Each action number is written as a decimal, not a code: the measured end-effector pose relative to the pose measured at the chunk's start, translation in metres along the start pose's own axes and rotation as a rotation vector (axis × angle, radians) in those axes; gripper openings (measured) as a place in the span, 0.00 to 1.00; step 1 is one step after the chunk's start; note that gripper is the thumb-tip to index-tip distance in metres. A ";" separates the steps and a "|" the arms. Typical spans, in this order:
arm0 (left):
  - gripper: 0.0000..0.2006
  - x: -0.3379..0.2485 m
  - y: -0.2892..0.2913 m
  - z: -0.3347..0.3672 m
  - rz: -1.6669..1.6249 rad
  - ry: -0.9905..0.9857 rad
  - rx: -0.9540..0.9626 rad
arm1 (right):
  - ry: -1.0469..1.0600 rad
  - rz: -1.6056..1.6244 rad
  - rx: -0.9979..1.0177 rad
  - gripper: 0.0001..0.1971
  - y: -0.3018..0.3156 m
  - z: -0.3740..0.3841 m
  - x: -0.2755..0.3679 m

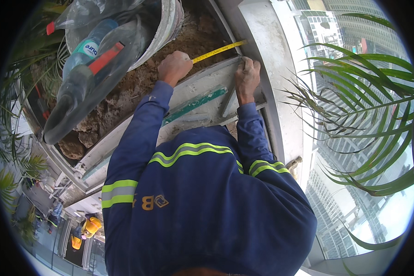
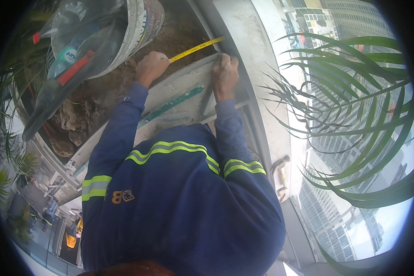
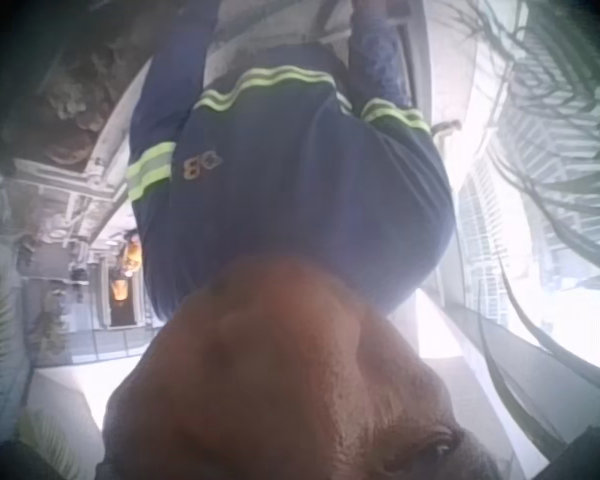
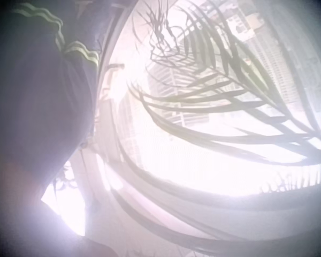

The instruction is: The person uses a spirit level and a tape measure to check and record dimensions along a curved concrete planter edge. They repeatedly reposition the level and measure different sections of the planter rim while working on a high-rise balcony.

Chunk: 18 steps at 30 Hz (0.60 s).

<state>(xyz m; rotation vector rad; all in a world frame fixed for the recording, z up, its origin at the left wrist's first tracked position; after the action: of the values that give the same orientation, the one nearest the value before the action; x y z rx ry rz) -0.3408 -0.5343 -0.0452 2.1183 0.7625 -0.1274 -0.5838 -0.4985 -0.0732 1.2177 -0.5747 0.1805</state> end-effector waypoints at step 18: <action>0.15 0.001 -0.002 0.000 0.016 -0.057 -0.037 | 0.001 0.035 0.106 0.09 -0.010 -0.002 -0.010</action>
<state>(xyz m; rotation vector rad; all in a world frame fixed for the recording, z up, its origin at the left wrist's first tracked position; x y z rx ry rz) -0.3409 -0.5331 -0.0474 2.0761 0.7090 -0.1634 -0.5875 -0.4984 -0.0877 1.3110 -0.5915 0.2438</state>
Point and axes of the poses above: each hand's wrist, its own z-axis towards the middle knuckle, its own y-axis out of the back of the hand, x = y × z, the point moved 2 cm from there along z, towards the middle knuckle, and after that the axes turned 5 degrees about -x, right-handed, at the moved point
